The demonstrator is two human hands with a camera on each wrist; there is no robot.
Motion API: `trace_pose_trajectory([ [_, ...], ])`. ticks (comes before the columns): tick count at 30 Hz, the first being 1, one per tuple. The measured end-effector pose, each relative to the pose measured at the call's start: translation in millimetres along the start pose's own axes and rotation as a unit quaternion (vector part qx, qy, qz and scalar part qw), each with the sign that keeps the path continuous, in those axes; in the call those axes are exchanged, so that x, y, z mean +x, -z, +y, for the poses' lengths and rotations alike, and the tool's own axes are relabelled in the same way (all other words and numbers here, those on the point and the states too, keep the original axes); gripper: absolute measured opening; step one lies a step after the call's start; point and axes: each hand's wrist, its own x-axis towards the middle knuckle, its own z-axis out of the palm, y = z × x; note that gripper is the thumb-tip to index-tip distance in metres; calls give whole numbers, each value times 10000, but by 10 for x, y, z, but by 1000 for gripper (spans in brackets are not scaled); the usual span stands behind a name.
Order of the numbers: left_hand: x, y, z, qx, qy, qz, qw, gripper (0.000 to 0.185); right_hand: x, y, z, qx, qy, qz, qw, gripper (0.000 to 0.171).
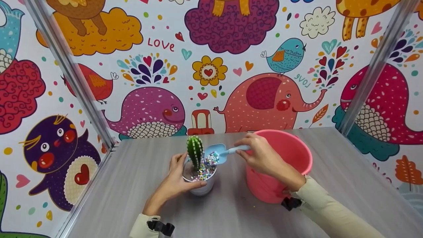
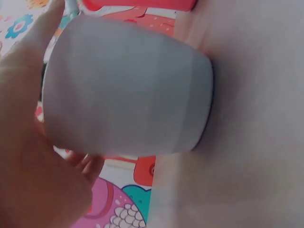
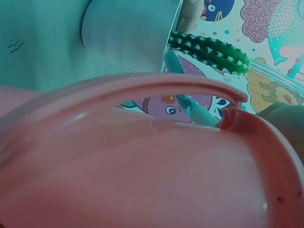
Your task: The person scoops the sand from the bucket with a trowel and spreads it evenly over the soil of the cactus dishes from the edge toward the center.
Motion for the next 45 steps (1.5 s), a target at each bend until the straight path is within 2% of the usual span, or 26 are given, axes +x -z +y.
trace_pose_trajectory([
  [8, -10, 49, -1, 136, 8, 99, 9999, 122, 16, 40, 6, 5, -172, -40, 9998, 25],
  [15, -31, 137, 6, -14, -98, -194, 9998, 118, 27, 53, 4, -149, -70, 60, 9998, 26],
  [19, -35, 125, 23, 39, -159, -282, 9995, 118, 34, 41, -13, -166, -49, 118, 9998, 25],
  [23, -25, 71, 20, 122, -74, -132, 9998, 122, 34, 26, -16, -256, 17, 170, 9995, 25],
  [28, -19, 53, 15, 74, -152, 14, 9999, 120, 26, 17, -17, -315, 46, 220, 9993, 25],
  [35, -34, 115, -4, 131, -214, -105, 9996, 115, 16, -15, -25, -373, 71, 285, 9989, 24],
  [40, -32, 112, 21, 339, -351, -169, 9987, 113, 13, -39, -43, -438, 34, 366, 9984, 23],
  [45, -18, 51, 41, 530, -170, -13, 9984, 119, 3, -51, -78, -480, -65, 399, 9980, 24],
])
